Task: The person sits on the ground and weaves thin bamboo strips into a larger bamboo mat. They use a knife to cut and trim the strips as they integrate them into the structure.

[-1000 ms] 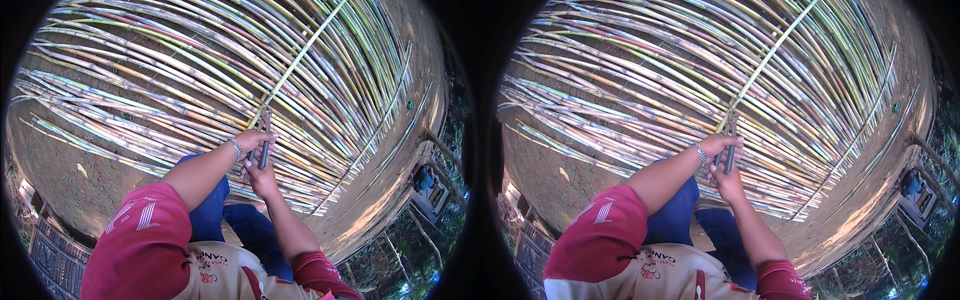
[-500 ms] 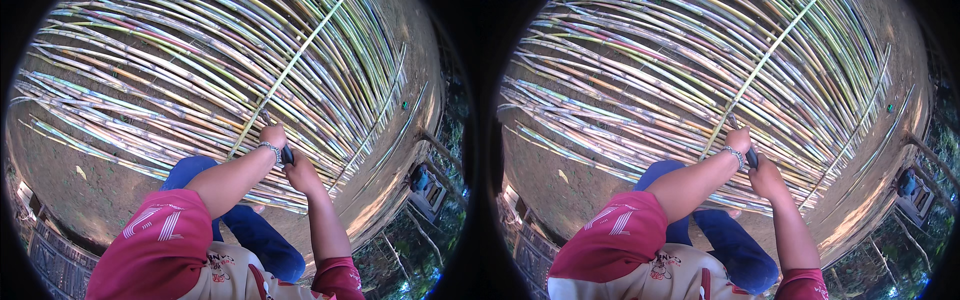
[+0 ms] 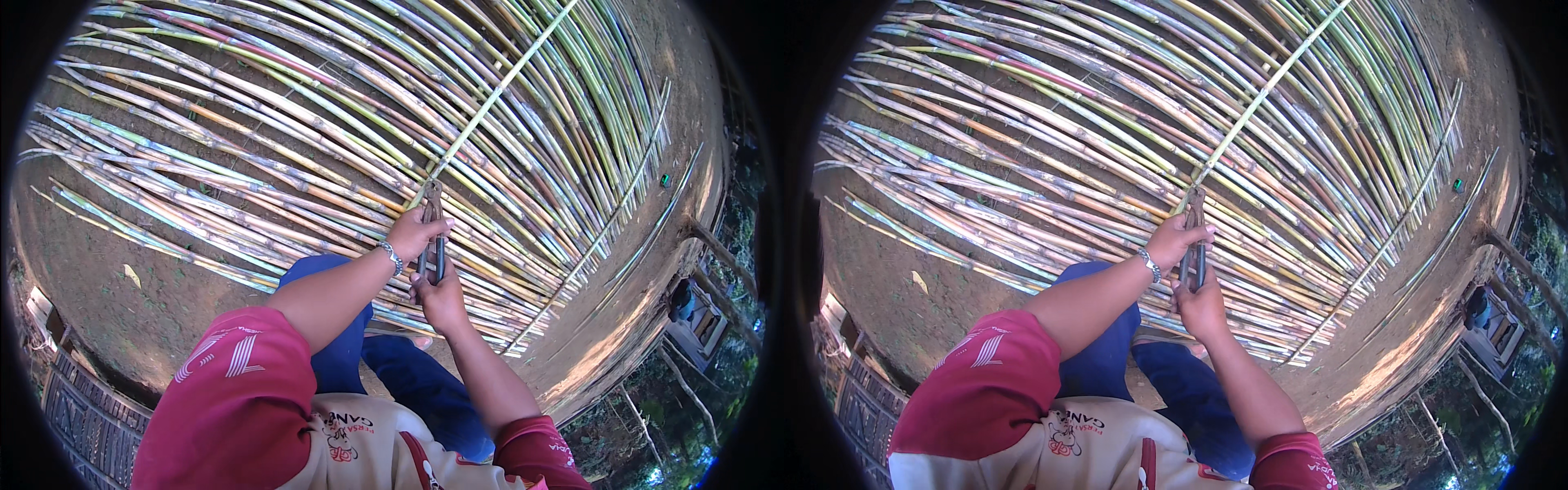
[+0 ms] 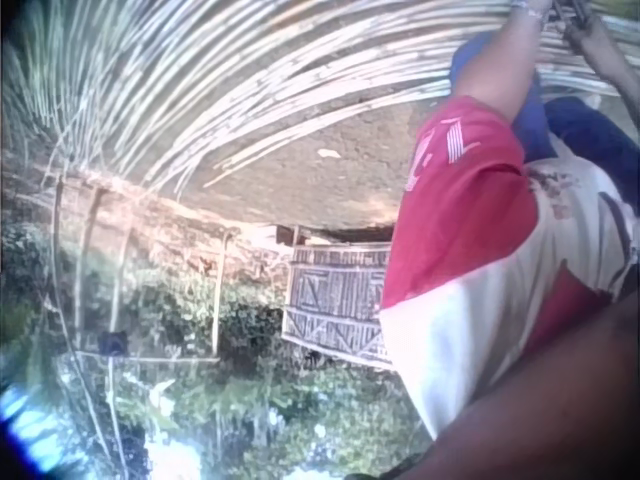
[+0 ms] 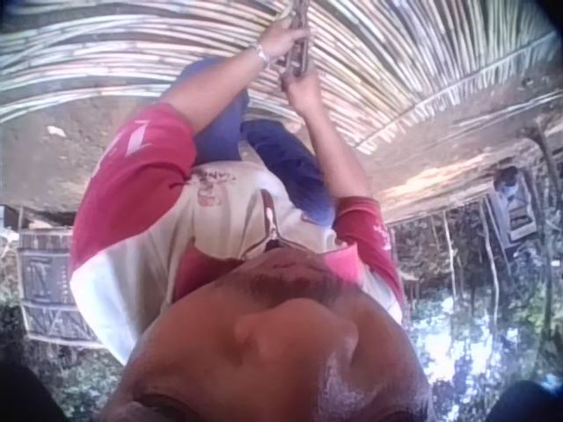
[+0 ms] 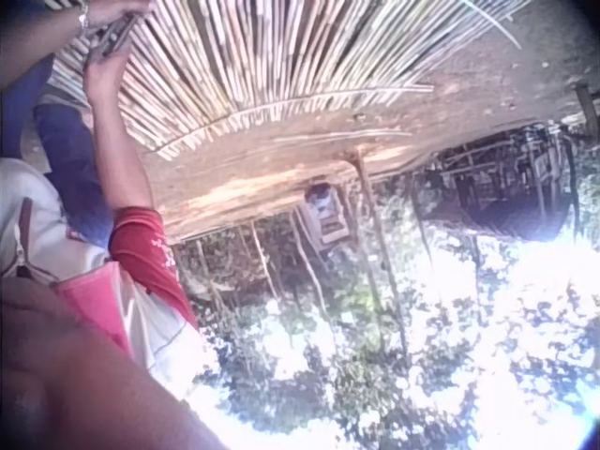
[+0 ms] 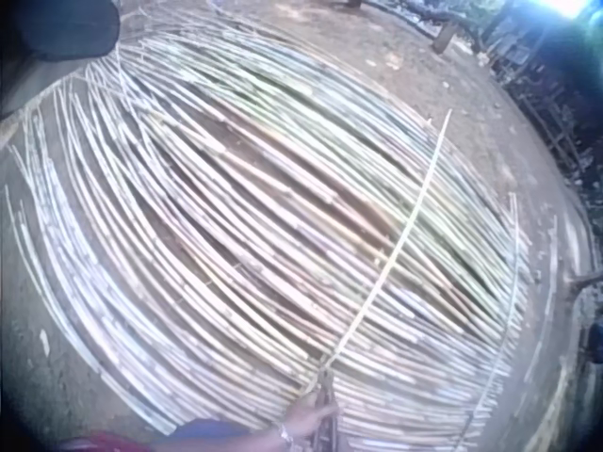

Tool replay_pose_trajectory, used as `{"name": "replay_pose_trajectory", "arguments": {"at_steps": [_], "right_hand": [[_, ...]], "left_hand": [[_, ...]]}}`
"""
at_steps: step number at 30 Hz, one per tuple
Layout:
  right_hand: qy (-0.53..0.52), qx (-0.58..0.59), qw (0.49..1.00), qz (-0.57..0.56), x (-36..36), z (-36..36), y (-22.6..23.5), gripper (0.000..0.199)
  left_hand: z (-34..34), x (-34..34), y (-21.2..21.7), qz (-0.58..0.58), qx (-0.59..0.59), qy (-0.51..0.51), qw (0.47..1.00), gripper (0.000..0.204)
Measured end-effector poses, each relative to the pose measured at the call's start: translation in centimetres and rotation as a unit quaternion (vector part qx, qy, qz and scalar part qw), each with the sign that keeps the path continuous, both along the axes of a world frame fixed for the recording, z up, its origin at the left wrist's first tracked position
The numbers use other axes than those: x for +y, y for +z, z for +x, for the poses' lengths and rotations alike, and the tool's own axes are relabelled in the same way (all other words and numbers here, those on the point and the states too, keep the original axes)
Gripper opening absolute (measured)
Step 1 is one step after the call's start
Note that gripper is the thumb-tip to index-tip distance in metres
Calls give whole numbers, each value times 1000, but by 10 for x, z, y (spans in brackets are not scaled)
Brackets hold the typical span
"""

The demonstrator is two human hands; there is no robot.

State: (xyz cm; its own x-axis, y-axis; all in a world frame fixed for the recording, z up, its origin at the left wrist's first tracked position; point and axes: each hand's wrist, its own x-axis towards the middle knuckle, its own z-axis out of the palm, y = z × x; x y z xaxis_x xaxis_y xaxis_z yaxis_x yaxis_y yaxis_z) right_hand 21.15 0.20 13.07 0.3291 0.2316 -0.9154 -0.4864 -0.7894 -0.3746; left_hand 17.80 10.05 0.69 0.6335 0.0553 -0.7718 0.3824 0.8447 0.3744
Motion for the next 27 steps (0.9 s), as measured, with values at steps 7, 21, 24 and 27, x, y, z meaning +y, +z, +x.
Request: {"name": "replay_pose_trajectory", "arguments": {"at_steps": [7,21,24,27], "right_hand": [[-58,-35,996,66,-11,-32,-33,46],[347,-331,878,-4,-24,94,26,48],[472,-281,827,-121,16,95,51,37],[525,-280,785,-172,27,100,51,28]], "left_hand": [[-4,16,6,-188,6,1,982,46],[82,-15,38,-201,143,237,940,26],[92,-19,41,-226,157,291,916,25],[94,-26,37,-274,109,344,892,21]]}}
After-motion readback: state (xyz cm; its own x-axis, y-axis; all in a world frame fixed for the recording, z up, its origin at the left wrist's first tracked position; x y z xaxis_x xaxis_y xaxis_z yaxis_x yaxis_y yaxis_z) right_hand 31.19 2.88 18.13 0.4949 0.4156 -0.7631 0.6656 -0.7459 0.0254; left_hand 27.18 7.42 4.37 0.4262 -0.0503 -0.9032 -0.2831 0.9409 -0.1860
